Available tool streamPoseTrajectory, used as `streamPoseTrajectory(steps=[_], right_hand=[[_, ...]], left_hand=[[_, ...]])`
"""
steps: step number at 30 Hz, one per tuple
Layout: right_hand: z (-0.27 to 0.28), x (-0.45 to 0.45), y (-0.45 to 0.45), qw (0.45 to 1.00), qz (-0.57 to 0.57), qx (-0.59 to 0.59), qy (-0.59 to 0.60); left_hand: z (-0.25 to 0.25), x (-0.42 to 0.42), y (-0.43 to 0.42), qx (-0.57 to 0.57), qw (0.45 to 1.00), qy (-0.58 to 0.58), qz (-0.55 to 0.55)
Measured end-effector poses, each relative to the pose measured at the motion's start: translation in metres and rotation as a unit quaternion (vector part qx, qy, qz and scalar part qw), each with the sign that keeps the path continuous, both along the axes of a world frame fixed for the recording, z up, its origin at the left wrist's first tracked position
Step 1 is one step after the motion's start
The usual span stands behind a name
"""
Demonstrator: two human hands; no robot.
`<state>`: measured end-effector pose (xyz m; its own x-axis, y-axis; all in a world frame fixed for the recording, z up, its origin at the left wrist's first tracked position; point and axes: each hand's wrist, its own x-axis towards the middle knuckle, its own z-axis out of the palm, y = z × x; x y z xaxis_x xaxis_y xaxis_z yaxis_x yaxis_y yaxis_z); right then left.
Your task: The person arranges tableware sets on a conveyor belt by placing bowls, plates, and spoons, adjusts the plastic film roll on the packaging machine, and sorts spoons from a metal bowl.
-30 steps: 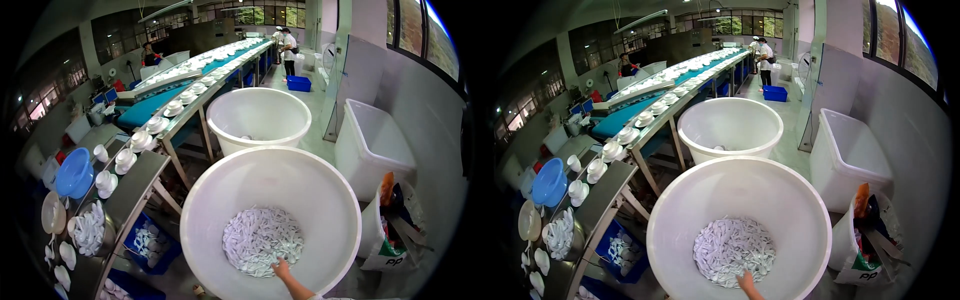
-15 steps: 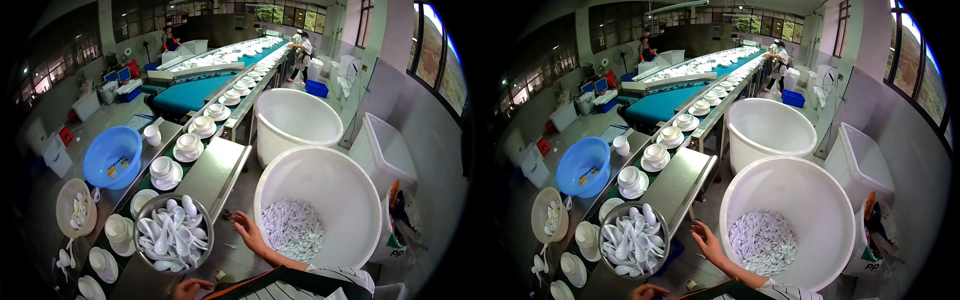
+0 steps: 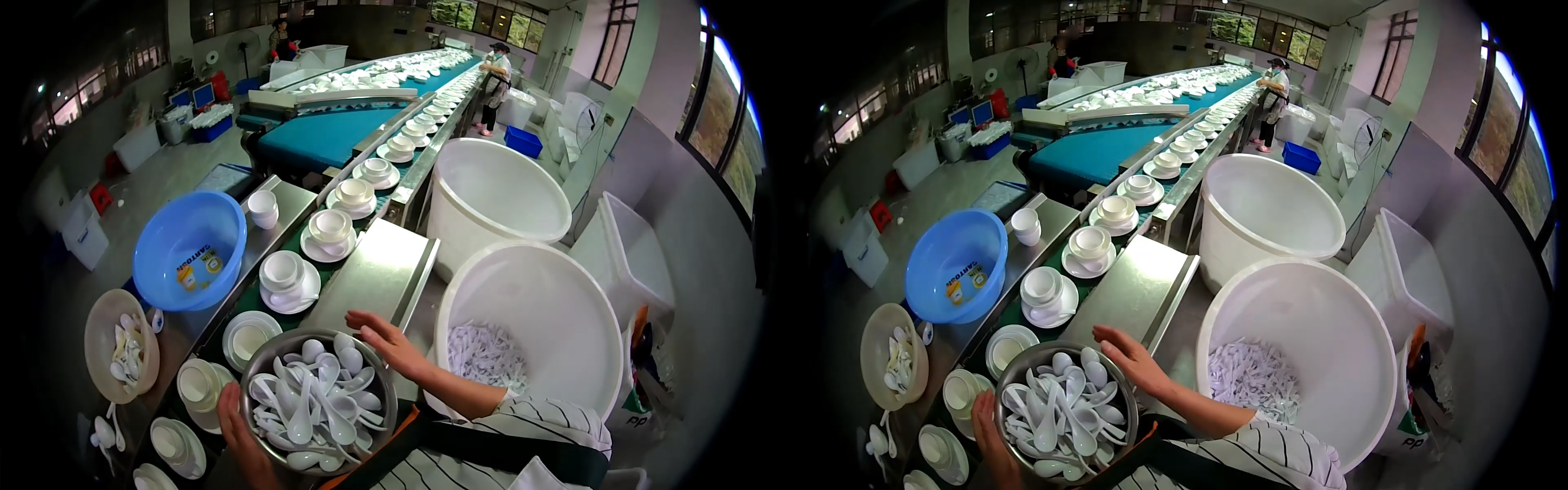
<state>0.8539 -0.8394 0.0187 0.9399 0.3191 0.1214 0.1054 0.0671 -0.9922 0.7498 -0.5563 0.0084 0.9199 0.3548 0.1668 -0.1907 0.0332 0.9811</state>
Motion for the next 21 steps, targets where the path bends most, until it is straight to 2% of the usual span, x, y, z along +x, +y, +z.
streamPoseTrajectory(steps=[1,2,4,6,8,10,12,14,16,17,18,21], right_hand=[[0.002,0.005,0.003,1.000,0.022,-0.005,-0.003],[0.002,0.012,0.006,0.998,0.054,-0.025,-0.007],[-0.002,0.023,0.012,0.993,0.108,-0.043,-0.004],[-0.004,0.036,0.017,0.990,0.112,-0.050,-0.071],[-0.002,0.054,0.016,0.987,0.154,-0.045,-0.027],[0.004,0.063,0.012,0.988,0.150,-0.023,0.013],[0.016,0.071,-0.002,0.989,0.131,-0.033,0.060],[0.014,0.085,-0.024,0.988,0.105,-0.032,0.107],[0.015,0.099,-0.046,0.991,0.082,-0.029,0.104],[0.010,0.108,-0.058,0.992,0.075,-0.042,0.089],[0.005,0.117,-0.069,0.994,0.065,-0.053,0.076],[0.007,0.136,-0.097,0.994,0.070,-0.066,0.046]], left_hand=[[0.011,0.005,-0.006,-0.038,0.999,-0.005,0.031],[-0.001,0.006,0.003,-0.051,0.998,-0.025,0.028],[0.008,0.009,0.004,-0.050,0.996,0.033,0.061],[-0.012,0.017,0.018,-0.083,0.995,0.056,-0.021],[-0.016,0.024,-0.003,-0.055,0.989,0.122,0.060],[-0.014,0.029,-0.008,-0.172,0.978,0.118,0.017],[-0.014,0.038,-0.026,-0.168,0.966,0.176,0.085],[-0.005,0.055,-0.050,-0.163,0.968,0.184,0.056],[-0.019,0.075,-0.066,-0.151,0.962,0.209,0.089],[0.001,0.088,-0.084,-0.126,0.965,0.218,0.072],[-0.008,0.098,-0.091,-0.093,0.965,0.231,0.086],[0.010,0.124,-0.130,-0.115,0.965,0.219,0.087]])
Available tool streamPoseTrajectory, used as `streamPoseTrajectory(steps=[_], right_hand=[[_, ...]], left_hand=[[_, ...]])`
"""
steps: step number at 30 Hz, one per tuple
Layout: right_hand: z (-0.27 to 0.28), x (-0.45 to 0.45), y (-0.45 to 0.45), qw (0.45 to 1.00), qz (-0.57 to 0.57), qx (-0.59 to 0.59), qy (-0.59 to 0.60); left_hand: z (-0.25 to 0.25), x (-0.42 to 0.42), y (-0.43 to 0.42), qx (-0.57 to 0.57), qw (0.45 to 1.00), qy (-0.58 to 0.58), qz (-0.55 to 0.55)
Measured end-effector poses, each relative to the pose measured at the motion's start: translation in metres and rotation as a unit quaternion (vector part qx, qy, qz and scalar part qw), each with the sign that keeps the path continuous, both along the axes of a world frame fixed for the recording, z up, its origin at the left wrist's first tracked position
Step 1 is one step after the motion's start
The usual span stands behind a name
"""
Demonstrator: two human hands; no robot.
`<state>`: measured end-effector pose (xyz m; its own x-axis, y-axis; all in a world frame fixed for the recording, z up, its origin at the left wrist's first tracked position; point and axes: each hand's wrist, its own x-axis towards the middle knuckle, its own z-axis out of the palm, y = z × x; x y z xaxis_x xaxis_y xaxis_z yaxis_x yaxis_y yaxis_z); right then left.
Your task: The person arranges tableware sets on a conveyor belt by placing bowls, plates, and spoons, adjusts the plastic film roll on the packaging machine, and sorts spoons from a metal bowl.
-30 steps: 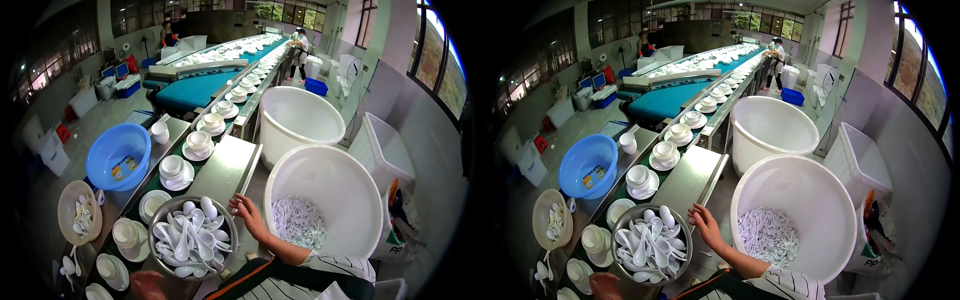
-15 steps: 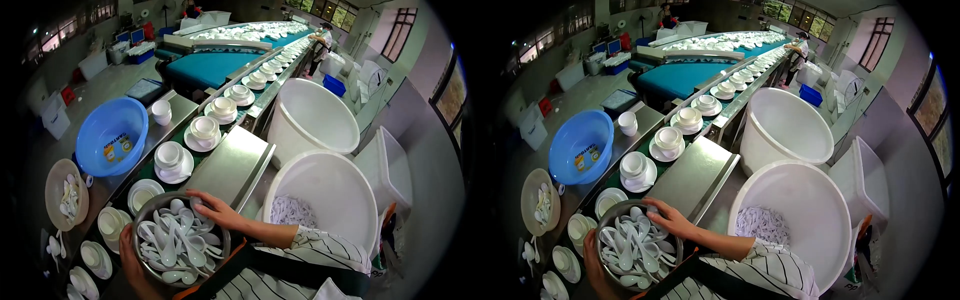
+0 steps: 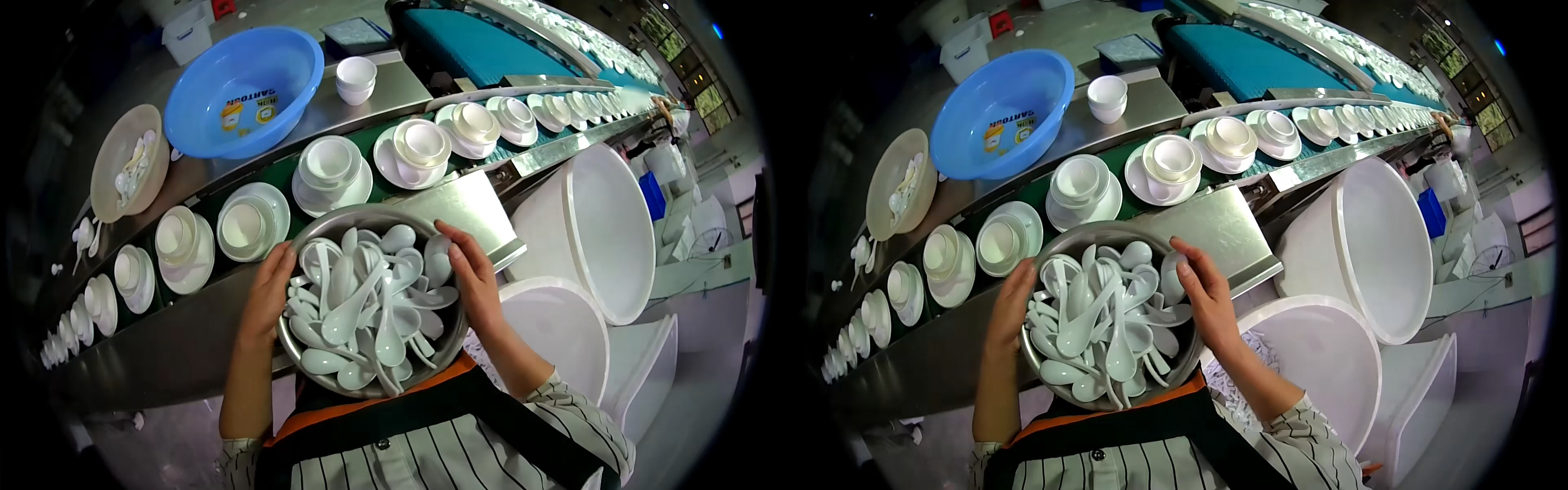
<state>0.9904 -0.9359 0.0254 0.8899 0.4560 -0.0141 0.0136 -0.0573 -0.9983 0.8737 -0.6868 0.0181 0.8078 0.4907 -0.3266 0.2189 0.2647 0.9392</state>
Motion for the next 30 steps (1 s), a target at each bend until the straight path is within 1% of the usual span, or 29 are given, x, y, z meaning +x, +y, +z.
streamPoseTrajectory(steps=[1,2,3,4,5,6,9,10,11,13,14,15,17,18,19,20,21,23,24,26,27,28,29,30], right_hand=[[-0.001,0.009,-0.007,1.000,0.014,0.000,-0.025],[-0.001,0.021,-0.014,0.998,0.050,-0.012,-0.044],[-0.001,0.034,-0.021,0.994,0.084,-0.020,-0.063],[0.010,0.048,-0.026,0.980,0.131,-0.085,-0.125],[0.025,0.062,-0.029,0.955,0.175,-0.148,-0.190],[0.036,0.074,-0.029,0.886,0.208,-0.212,-0.357],[0.062,0.088,-0.024,0.806,0.316,-0.387,-0.317],[0.058,0.098,-0.027,0.772,0.343,-0.365,-0.392],[0.060,0.103,-0.030,0.751,0.364,-0.378,-0.401],[0.064,0.108,-0.035,0.710,0.406,-0.407,-0.408],[0.063,0.104,-0.034,0.692,0.424,-0.419,-0.407],[0.064,0.101,-0.034,0.702,0.431,-0.421,-0.379],[0.066,0.103,-0.039,0.748,0.428,-0.382,-0.333],[0.068,0.104,-0.041,0.770,0.409,-0.370,-0.321],[0.071,0.105,-0.043,0.789,0.393,-0.358,-0.309],[0.073,0.105,-0.045,0.806,0.378,-0.344,-0.298],[0.075,0.104,-0.048,0.802,0.383,-0.339,-0.309],[0.076,0.105,-0.053,0.795,0.390,-0.326,-0.332],[0.087,0.110,-0.055,0.809,0.382,-0.307,-0.325],[0.102,0.126,-0.065,0.902,0.317,-0.189,-0.223],[0.107,0.137,-0.070,0.936,0.279,-0.129,-0.170],[0.103,0.153,-0.075,0.972,0.204,-0.055,-0.103],[0.091,0.175,-0.081,0.991,0.126,0.021,-0.037],[0.071,0.203,-0.085,0.993,0.062,0.029,-0.092]], left_hand=[[-0.004,0.005,-0.007,-0.001,1.000,-0.004,0.000],[-0.008,0.010,-0.010,0.011,1.000,-0.014,-0.024],[-0.009,0.015,-0.016,0.000,1.000,-0.008,0.002],[-0.010,0.018,-0.018,-0.017,1.000,-0.013,-0.006],[-0.010,0.024,-0.020,-0.034,0.999,-0.022,-0.016],[-0.012,0.028,-0.019,-0.058,0.997,-0.034,-0.042],[-0.008,0.038,-0.020,0.000,0.999,-0.005,-0.054],[0.005,0.040,-0.027,0.037,0.999,0.019,-0.035],[0.003,0.042,-0.023,0.088,0.994,0.009,-0.062],[0.003,0.047,-0.017,0.049,0.994,-0.034,-0.097],[0.008,0.047,-0.016,0.058,0.992,-0.035,-0.105],[0.016,0.051,-0.016,0.067,0.990,-0.036,-0.117],[0.016,0.061,-0.016,0.113,0.983,-0.046,-0.134],[0.026,0.068,-0.022,0.168,0.973,-0.037,-0.157],[0.017,0.073,-0.024,0.190,0.967,-0.043,-0.162],[0.021,0.077,-0.031,0.242,0.955,-0.031,-0.167],[0.026,0.079,-0.037,0.293,0.940,-0.017,-0.171],[0.027,0.084,-0.039,0.303,0.937,-0.024,-0.173],[0.028,0.084,-0.039,0.307,0.936,-0.027,-0.171],[0.025,0.082,-0.041,0.298,0.942,-0.023,-0.151],[0.025,0.082,-0.041,0.286,0.946,-0.017,-0.154],[0.026,0.080,-0.041,0.275,0.949,-0.012,-0.157],[0.026,0.080,-0.041,0.264,0.951,-0.008,-0.160],[0.024,0.080,-0.038,0.282,0.944,0.001,-0.171]])
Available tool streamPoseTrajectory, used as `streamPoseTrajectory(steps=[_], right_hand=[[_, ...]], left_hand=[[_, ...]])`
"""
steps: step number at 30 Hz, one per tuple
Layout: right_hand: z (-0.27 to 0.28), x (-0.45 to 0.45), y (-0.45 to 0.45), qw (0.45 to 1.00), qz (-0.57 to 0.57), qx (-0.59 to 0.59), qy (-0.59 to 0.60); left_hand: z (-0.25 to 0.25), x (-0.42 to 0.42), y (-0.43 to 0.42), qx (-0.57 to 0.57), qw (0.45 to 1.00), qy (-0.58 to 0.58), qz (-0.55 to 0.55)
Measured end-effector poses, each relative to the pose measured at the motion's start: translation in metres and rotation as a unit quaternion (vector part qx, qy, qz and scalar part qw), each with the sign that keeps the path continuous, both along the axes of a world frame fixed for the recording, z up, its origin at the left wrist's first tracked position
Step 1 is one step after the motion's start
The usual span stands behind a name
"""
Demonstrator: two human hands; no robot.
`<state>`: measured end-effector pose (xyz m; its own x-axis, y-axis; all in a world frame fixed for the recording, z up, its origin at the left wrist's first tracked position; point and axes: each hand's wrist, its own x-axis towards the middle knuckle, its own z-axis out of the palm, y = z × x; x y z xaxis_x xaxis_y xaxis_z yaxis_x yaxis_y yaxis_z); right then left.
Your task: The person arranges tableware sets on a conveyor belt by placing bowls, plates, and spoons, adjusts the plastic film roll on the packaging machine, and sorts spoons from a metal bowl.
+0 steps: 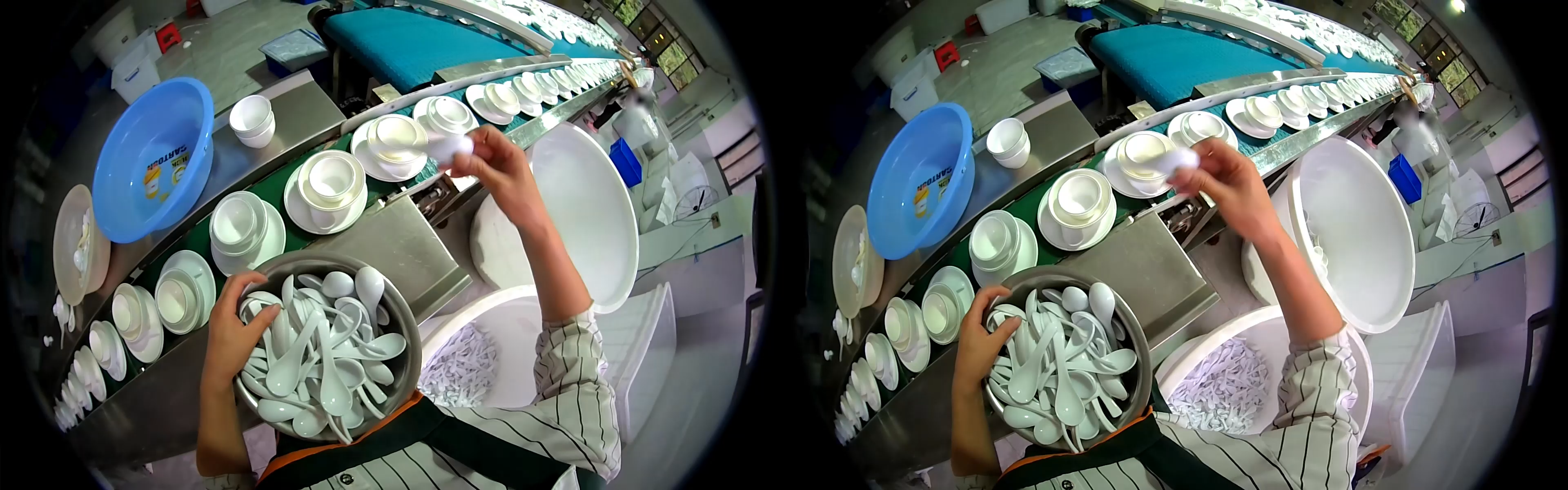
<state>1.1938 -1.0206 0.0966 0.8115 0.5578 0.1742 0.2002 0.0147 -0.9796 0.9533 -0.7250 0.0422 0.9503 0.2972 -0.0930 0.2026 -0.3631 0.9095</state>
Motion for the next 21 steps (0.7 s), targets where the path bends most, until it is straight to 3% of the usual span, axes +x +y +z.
streamPoseTrajectory(steps=[1,3,5,7,9,11,15,18,21], right_hand=[[-0.026,0.030,-0.005,0.996,-0.064,0.018,-0.053],[-0.087,0.079,-0.020,0.968,-0.154,-0.101,-0.171],[-0.109,0.093,-0.024,0.882,-0.185,-0.297,-0.315],[-0.140,0.121,-0.031,0.776,-0.184,-0.315,-0.514],[-0.148,0.132,-0.034,0.732,-0.202,-0.365,-0.539],[-0.150,0.135,-0.036,0.733,-0.192,-0.374,-0.535],[-0.146,0.144,-0.037,0.670,-0.172,-0.490,-0.531],[-0.145,0.153,-0.026,0.613,-0.182,-0.609,-0.469],[-0.151,0.161,-0.016,0.622,-0.185,-0.638,-0.414]], left_hand=[[0.000,0.001,-0.001,0.033,0.999,-0.010,-0.017],[0.003,0.003,0.000,0.104,0.993,-0.028,-0.048],[0.005,0.005,-0.001,0.099,0.993,-0.032,-0.050],[0.006,0.006,-0.002,0.100,0.993,-0.028,-0.052],[0.006,0.005,-0.002,0.106,0.993,-0.018,-0.053],[0.004,0.003,-0.001,0.102,0.993,-0.023,-0.048],[0.003,0.002,0.000,0.118,0.992,-0.016,-0.046],[0.004,0.005,-0.001,0.124,0.991,-0.014,-0.058],[0.001,0.003,0.000,0.153,0.986,-0.034,-0.054]])
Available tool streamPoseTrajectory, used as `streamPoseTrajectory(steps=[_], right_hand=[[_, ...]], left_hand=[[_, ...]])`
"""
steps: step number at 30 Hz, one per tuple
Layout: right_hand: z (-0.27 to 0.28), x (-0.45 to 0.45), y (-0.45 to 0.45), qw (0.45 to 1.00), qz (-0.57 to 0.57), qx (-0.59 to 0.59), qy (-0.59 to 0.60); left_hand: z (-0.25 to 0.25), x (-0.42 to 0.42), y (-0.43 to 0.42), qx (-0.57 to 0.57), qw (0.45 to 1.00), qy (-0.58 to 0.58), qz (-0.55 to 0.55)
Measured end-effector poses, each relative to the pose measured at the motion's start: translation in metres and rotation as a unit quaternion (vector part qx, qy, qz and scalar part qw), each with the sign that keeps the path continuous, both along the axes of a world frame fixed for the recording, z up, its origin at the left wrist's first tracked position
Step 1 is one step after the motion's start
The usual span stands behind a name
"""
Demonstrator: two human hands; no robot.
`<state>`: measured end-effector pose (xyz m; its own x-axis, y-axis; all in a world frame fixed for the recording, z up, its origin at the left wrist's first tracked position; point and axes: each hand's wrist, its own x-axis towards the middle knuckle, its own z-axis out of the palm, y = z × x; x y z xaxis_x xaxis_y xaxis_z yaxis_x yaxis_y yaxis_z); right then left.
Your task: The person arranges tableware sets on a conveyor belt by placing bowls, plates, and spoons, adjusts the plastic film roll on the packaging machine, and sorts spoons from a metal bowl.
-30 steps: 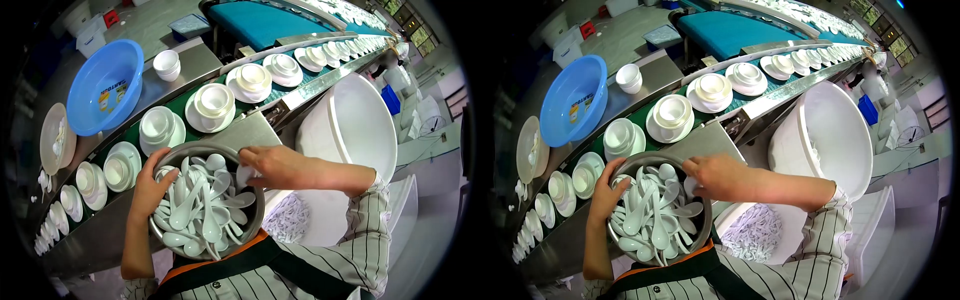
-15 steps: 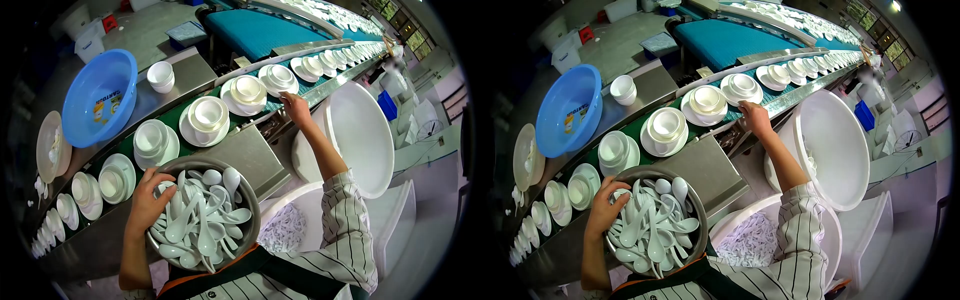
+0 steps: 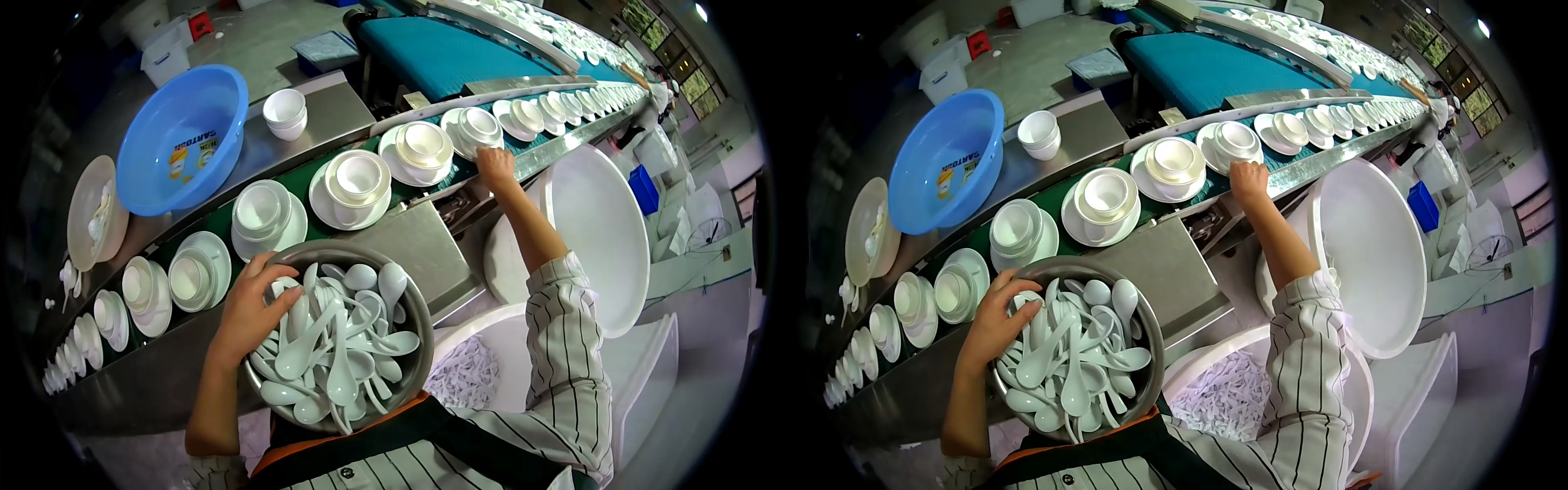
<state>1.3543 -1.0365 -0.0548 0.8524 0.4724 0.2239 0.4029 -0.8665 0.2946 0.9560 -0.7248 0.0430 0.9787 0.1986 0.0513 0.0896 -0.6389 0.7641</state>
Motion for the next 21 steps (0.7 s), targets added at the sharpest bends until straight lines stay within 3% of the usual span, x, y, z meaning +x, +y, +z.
streamPoseTrajectory(steps=[2,4,6,8,10,12,14,15,17,18,20,21], right_hand=[[0.017,-0.016,0.012,1.000,0.009,0.004,0.024],[0.074,-0.074,0.036,0.995,0.056,0.039,0.068],[0.104,-0.120,0.053,0.911,0.264,0.260,0.181],[0.136,-0.177,0.071,0.802,0.384,0.308,0.339],[0.154,-0.218,0.079,0.763,0.432,0.205,0.435],[0.142,-0.242,0.085,0.802,0.493,0.104,0.321],[0.142,-0.257,0.092,0.843,0.481,0.042,0.236],[0.129,-0.271,0.135,0.815,0.526,0.052,0.237],[0.117,-0.274,0.127,0.840,0.496,0.043,0.214],[0.116,-0.272,0.121,0.845,0.461,0.063,0.262],[0.140,-0.281,0.097,0.866,0.463,0.040,0.182],[0.138,-0.274,0.094,0.863,0.450,0.047,0.226]], left_hand=[[0.007,-0.004,-0.006,0.081,0.996,-0.030,0.009],[0.019,-0.007,-0.013,0.155,0.986,-0.062,-0.003],[0.028,-0.007,-0.021,0.141,0.988,-0.017,-0.067],[0.027,0.000,-0.028,0.211,0.970,-0.028,-0.112],[0.026,0.009,-0.033,0.223,0.968,0.012,-0.112],[0.016,0.016,-0.032,0.221,0.967,0.027,-0.123],[0.005,0.014,-0.028,0.182,0.976,-0.004,-0.118],[0.005,-0.024,-0.001,0.179,0.982,0.056,-0.037],[-0.007,-0.025,-0.006,0.185,0.983,-0.005,-0.025],[-0.014,-0.019,-0.008,0.207,0.975,-0.059,-0.060],[-0.017,-0.005,-0.035,0.220,0.971,-0.057,-0.077],[-0.018,-0.005,-0.039,0.237,0.966,-0.082,-0.063]])
